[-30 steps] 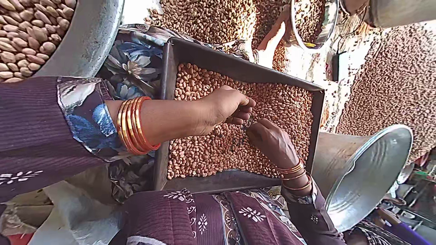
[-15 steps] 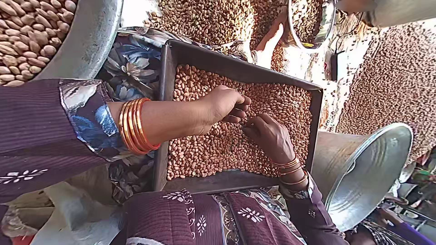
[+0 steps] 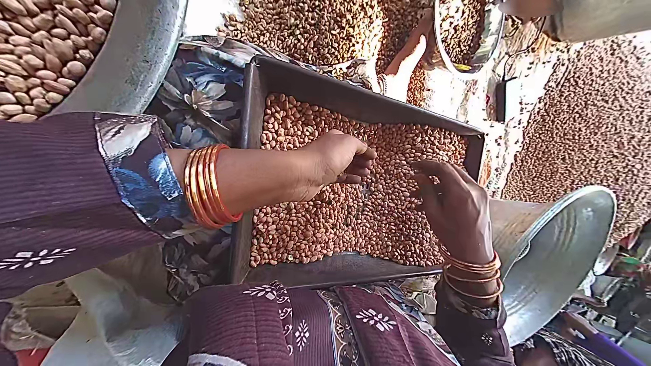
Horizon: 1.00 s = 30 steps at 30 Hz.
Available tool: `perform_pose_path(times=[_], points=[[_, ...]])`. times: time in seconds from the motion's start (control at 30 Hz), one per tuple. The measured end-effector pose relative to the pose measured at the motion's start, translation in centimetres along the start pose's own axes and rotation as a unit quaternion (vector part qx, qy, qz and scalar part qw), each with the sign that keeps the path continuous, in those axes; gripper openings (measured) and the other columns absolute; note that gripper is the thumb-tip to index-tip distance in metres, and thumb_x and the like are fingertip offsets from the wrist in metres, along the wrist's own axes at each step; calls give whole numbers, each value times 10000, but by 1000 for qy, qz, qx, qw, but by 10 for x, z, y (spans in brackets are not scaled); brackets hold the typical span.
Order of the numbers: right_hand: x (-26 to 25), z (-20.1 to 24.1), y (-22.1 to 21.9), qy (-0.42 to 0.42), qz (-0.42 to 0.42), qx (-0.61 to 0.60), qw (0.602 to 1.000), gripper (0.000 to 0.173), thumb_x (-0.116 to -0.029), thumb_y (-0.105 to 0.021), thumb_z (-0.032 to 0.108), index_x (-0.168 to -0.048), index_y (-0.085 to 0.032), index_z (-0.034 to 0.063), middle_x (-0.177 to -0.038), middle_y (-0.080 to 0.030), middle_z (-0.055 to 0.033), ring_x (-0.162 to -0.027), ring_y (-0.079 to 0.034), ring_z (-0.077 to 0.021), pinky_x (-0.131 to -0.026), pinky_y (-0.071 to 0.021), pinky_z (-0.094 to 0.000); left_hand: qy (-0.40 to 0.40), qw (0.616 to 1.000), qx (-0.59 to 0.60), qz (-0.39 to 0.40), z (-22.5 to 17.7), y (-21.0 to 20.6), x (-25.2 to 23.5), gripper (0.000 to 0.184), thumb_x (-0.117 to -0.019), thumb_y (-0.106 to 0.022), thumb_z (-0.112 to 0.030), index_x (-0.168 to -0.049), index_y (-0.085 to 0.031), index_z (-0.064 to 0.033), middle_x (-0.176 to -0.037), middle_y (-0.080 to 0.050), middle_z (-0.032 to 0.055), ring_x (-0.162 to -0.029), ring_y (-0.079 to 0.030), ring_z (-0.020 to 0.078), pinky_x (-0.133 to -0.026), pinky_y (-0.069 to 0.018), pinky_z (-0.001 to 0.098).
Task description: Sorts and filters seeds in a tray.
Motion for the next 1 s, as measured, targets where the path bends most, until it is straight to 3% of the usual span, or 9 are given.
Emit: perform_pose_path(times=[0.1,0.23,0.3,0.4,0.5,0.6,0.73,0.87,1.0], points=[[5,9,-34,-122,170,103,972,390,-1063,-557,263,-1328,-553,-23,-1151,-652,-264,-854,-703,-438,-738,-558,-599,-30,999,17,-2,-14,2,2,249,-1091,-430,-157,-1035,-654,-62,-892,-659,39,-778,-679,111,-733,-577,244],[10,40,-52,56,163,-133,976,473,-1072,-436,222,-1525,-414,89,-1321,-619,-116,-969,-705,-179,-809,-606,-382,-86,995,42,-29,-39,11,7,247,-1088,-414,-154,-1028,-644,-89,-845,-635,16,-742,-653,103,-706,-558,236],[5,40,-38,73,96,-186,975,399,-1062,-434,152,-1451,-507,96,-1260,-629,-97,-844,-723,-127,-712,-654,-353,-102,992,56,-47,-47,17,7,222,-1088,-423,-165,-1028,-627,-101,-841,-634,6,-727,-650,92,-686,-556,225],[4,20,-16,13,44,-40,998,311,-1073,-438,188,-1291,-628,71,-992,-696,-87,-687,-702,-173,-610,-618,-384,-108,990,66,-57,-51,20,9,220,-1088,-432,-175,-1030,-632,-104,-841,-642,2,-720,-646,85,-667,-542,210],[13,14,-27,-104,201,97,969,406,-1078,-487,372,-1179,-631,6,-863,-693,-199,-798,-709,-400,-695,-544,-580,-89,993,55,-49,-49,17,10,222,-1088,-435,-183,-1066,-643,-111,-834,-636,-2,-690,-627,71,-619,-514,189],[27,35,-48,-33,339,20,940,438,-1072,-481,393,-1221,-586,-5,-922,-694,-189,-848,-712,-373,-737,-562,-530,-71,996,42,-36,-47,14,12,240,-1089,-424,-173,-1119,-654,-111,-853,-622,0,-655,-598,53,-563,-475,162],[26,48,-40,114,251,-307,911,291,-1097,-466,227,-1268,-569,16,-1148,-709,-66,-812,-737,-82,-684,-653,-270,-67,997,31,-30,-46,13,16,231,-1083,-436,-153,-1178,-642,-109,-927,-643,3,-668,-605,28,-562,-477,126],[9,27,-21,68,75,-155,983,215,-1036,-555,182,-1165,-694,82,-1001,-712,-45,-712,-713,-102,-632,-639,-299,-73,997,23,-26,-48,11,17,218,-1074,-449,-114,-1172,-641,-87,-980,-672,21,-714,-629,30,-619,-503,130],[8,35,-38,143,72,-99,982,151,-998,-627,166,-1028,-769,123,-926,-696,-47,-728,-672,-125,-619,-575,-281,-66,998,-4,-5,-45,11,15,255,-1055,-440,-59,-1141,-680,-77,-955,-665,28,-725,-629,49,-650,-516,153]])
Point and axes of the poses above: each hand's wrist, its own x-axis away from the middle knuckle, its own y-axis out of the back of the hand, z = x × y, the point moved 4 cm from there along -x, towards the middle knuckle
